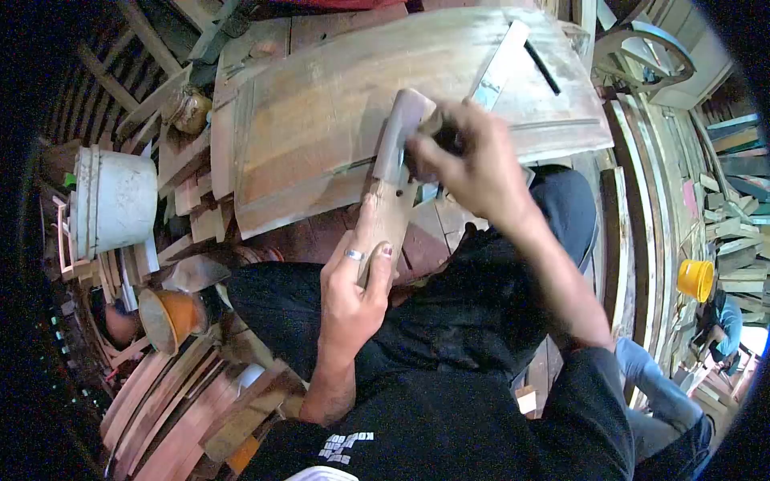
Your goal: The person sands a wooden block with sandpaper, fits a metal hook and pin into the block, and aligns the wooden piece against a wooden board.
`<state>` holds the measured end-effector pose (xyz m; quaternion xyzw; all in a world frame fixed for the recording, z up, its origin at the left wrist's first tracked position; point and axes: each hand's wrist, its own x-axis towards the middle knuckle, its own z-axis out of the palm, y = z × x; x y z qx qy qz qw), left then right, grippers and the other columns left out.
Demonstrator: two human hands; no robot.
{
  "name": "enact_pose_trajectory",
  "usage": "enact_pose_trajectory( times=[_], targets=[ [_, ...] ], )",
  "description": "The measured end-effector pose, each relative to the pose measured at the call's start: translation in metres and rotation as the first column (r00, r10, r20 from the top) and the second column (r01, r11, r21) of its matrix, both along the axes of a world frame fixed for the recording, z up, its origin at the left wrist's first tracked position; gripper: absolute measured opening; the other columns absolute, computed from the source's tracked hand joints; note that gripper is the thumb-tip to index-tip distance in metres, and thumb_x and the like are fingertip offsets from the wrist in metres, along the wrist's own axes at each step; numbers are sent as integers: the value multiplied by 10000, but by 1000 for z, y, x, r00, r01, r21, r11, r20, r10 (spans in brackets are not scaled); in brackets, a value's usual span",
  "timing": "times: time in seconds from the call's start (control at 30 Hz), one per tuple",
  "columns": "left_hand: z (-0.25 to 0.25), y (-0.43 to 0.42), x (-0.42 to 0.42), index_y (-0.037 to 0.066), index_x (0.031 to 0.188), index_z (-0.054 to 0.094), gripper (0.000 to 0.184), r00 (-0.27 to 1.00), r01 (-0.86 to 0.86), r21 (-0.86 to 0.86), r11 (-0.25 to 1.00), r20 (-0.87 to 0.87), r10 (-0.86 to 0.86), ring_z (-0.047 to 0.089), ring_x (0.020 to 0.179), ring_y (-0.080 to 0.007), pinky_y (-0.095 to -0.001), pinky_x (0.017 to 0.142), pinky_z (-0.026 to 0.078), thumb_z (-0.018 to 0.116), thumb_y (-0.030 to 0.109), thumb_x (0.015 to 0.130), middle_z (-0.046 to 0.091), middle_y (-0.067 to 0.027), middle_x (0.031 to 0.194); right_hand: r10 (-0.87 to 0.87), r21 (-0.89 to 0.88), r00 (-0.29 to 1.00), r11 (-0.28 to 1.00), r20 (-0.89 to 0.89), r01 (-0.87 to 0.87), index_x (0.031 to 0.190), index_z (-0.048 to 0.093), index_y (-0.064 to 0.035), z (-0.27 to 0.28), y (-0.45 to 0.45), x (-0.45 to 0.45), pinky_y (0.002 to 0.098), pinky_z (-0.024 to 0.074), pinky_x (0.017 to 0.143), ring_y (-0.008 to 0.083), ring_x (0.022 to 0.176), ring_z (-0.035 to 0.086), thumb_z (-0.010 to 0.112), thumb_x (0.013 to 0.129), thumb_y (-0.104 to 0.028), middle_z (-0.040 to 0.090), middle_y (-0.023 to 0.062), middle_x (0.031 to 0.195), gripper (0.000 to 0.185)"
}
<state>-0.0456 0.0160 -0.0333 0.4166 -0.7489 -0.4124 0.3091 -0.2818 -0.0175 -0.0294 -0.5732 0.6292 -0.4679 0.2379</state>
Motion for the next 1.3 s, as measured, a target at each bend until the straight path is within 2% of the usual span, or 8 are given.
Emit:
enact_pose_trajectory(
  times=[0.03,0.2,0.33,0.37,0.73,0.83,1.07,1.3],
  targets=[
    [0,-2,-1,20,1588,482,571,1000,-4,-4,1000,-8,4,595,734,-168,-329,684,533,572,-13,1025,662,-157,1021,19,-49,980,998,-197,-29,964,689,22,-3,3,0,249,558,595,97,677,704,716,1029,-125,727,64,808,162],
    [8,5,1,-4,1567,498,564,997,0,48,999,82,-4,637,852,-290,-398,820,542,582,-10,1009,668,-207,1045,-168,120,949,983,266,140,974,707,27,-4,-14,-8,273,572,614,111,640,698,717,1029,-167,728,65,777,203],
    [8,0,-2,14,1554,523,575,999,-20,-9,1000,42,20,642,913,-323,-406,869,529,605,-10,985,643,-210,1054,-127,-369,901,929,-415,-39,942,715,-12,-5,-5,0,353,536,580,145,614,682,770,950,-188,723,116,742,185],
    [9,2,0,19,1552,529,582,998,-23,-11,1000,57,24,647,949,-329,-406,893,527,614,-12,977,638,-212,1070,-92,23,954,996,287,89,951,703,23,-2,-1,4,329,552,552,141,605,701,762,977,-163,737,97,755,196],
    [-4,7,1,2,1595,436,706,999,-33,-73,997,1,33,582,1191,-388,-450,1064,475,643,-45,922,555,-242,1323,-181,-40,983,982,28,182,1072,707,37,-12,-9,-5,314,573,694,123,768,727,739,1014,-141,747,135,872,190],
    [-10,12,3,5,1593,421,721,999,-11,10,1000,-36,11,557,1226,-402,-462,1089,452,647,-52,911,549,-251,1321,-176,-21,950,982,258,188,1074,694,38,1,-8,9,328,583,704,141,795,749,743,1011,-142,753,149,909,197],
    [-20,19,-3,83,1640,227,709,974,66,368,928,-227,21,667,823,-144,-286,685,581,549,-55,1022,583,-171,1259,-217,-51,970,973,110,224,1046,662,38,-5,-12,16,320,550,599,137,696,729,720,1032,-149,741,149,783,196],
    [-46,38,-8,137,1650,134,751,935,67,448,891,-340,101,573,700,-127,-280,594,511,517,-53,1033,598,-122,1077,-192,28,962,981,193,191,1062,568,20,-9,-12,29,356,506,538,208,627,732,649,1076,-176,702,177,710,212]
  ],
)
